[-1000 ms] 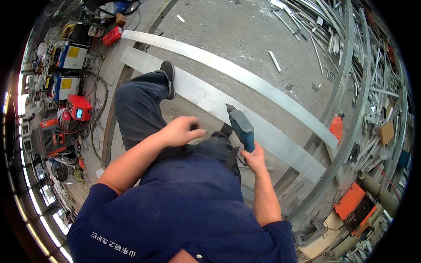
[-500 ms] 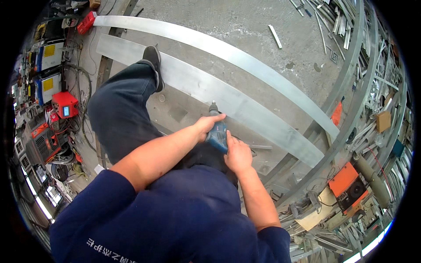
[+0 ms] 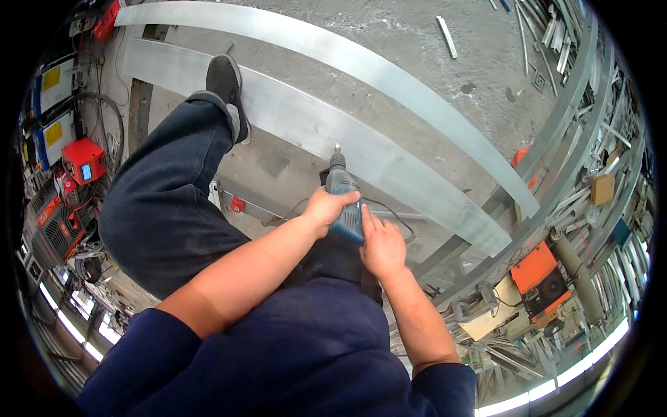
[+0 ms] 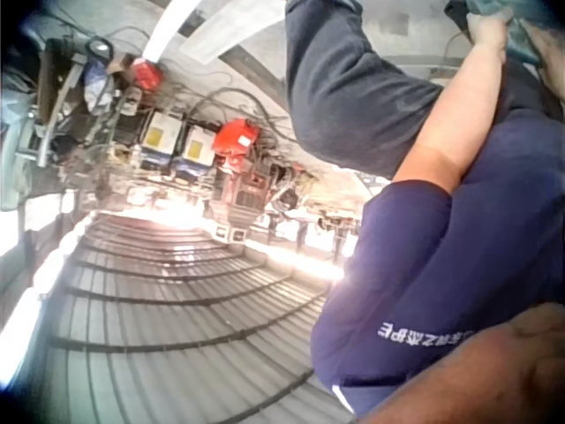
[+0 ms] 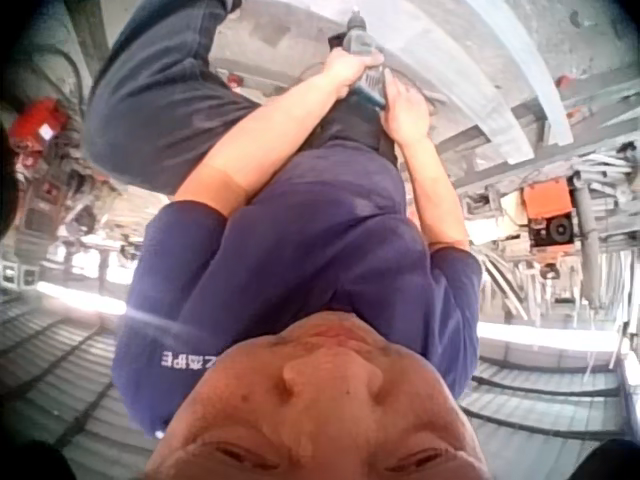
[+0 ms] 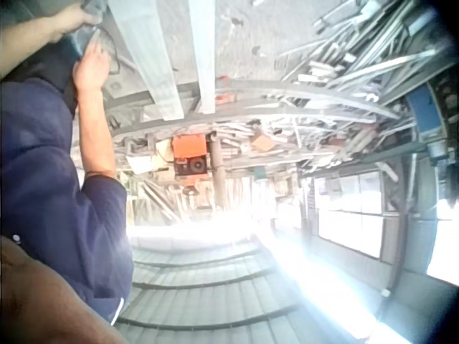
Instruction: The person measures and marks a long metal bar using a tape measure and a pencil. They then use a power drill to create holes at the marked locations on the metal bar.
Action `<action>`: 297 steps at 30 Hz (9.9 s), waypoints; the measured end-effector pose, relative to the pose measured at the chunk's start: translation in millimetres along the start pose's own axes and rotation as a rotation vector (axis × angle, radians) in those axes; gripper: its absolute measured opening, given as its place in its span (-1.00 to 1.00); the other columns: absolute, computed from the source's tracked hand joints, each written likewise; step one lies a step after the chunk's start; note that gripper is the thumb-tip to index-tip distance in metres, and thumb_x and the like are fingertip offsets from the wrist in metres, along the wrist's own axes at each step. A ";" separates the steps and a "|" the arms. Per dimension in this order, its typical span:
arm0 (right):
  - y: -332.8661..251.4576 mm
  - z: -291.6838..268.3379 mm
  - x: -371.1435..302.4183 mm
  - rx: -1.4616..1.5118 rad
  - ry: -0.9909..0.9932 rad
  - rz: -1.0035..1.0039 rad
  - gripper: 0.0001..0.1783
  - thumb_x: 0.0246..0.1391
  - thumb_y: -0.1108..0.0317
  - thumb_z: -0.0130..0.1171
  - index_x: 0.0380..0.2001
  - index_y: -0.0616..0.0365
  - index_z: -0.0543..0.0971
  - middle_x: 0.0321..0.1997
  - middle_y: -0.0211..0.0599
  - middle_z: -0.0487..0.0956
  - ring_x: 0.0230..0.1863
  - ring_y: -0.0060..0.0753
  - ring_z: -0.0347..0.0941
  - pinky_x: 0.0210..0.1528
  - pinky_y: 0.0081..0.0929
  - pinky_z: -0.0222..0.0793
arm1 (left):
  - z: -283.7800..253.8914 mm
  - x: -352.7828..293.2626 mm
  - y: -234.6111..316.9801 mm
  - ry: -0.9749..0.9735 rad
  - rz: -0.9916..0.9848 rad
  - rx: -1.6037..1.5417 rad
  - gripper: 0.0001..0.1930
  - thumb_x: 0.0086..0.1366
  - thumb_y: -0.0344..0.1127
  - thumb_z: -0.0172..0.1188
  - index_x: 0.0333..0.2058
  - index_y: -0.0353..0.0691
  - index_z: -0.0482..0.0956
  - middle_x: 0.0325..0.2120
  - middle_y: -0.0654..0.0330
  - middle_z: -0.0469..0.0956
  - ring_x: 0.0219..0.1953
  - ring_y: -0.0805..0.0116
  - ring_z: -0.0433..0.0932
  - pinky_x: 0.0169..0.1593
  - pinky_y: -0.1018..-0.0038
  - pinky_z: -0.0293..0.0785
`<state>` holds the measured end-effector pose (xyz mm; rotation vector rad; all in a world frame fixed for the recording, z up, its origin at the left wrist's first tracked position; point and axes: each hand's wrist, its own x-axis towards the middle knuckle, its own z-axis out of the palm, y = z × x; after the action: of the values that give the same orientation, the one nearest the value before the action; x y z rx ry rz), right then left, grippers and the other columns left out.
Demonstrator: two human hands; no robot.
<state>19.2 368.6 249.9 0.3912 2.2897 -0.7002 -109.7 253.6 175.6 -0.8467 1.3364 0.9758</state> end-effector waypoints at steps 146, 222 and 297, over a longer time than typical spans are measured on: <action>-13.9 -12.1 34.2 0.198 -0.089 0.179 0.13 -0.24 0.35 0.49 0.47 0.22 0.22 0.02 0.05 0.65 -0.04 0.14 0.63 0.02 -0.04 0.57 | -1.2 24.2 12.6 0.088 -0.038 0.198 -0.43 0.33 -0.14 0.38 0.13 -0.43 0.42 -0.08 0.00 0.61 -0.11 0.20 0.64 -0.01 0.29 0.58; 35.7 -106.8 107.4 -0.149 -0.309 -0.031 -0.02 -0.27 0.33 0.39 0.38 -0.08 0.40 -0.10 -0.12 0.71 -0.06 0.08 0.64 0.00 -0.03 0.58 | 36.1 24.7 58.1 -0.106 -0.278 -0.371 -0.53 0.38 -0.06 0.36 0.03 -0.32 0.51 -0.02 -0.01 0.60 -0.09 0.06 0.69 -0.09 -0.04 0.67; 41.1 -121.6 128.2 -0.152 -0.348 -0.067 0.01 -0.30 0.37 0.42 0.39 -0.11 0.41 -0.12 -0.05 0.70 -0.07 0.13 0.62 -0.01 -0.05 0.57 | 48.6 58.5 51.8 -0.024 -0.261 -0.481 -0.57 0.36 -0.16 0.36 -0.02 -0.44 0.56 -0.06 -0.01 0.61 -0.12 0.14 0.66 -0.10 0.14 0.62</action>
<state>-118.2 482.8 218.7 0.1102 2.0143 -0.5718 -140.0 322.9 123.1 -1.3317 0.9483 1.1102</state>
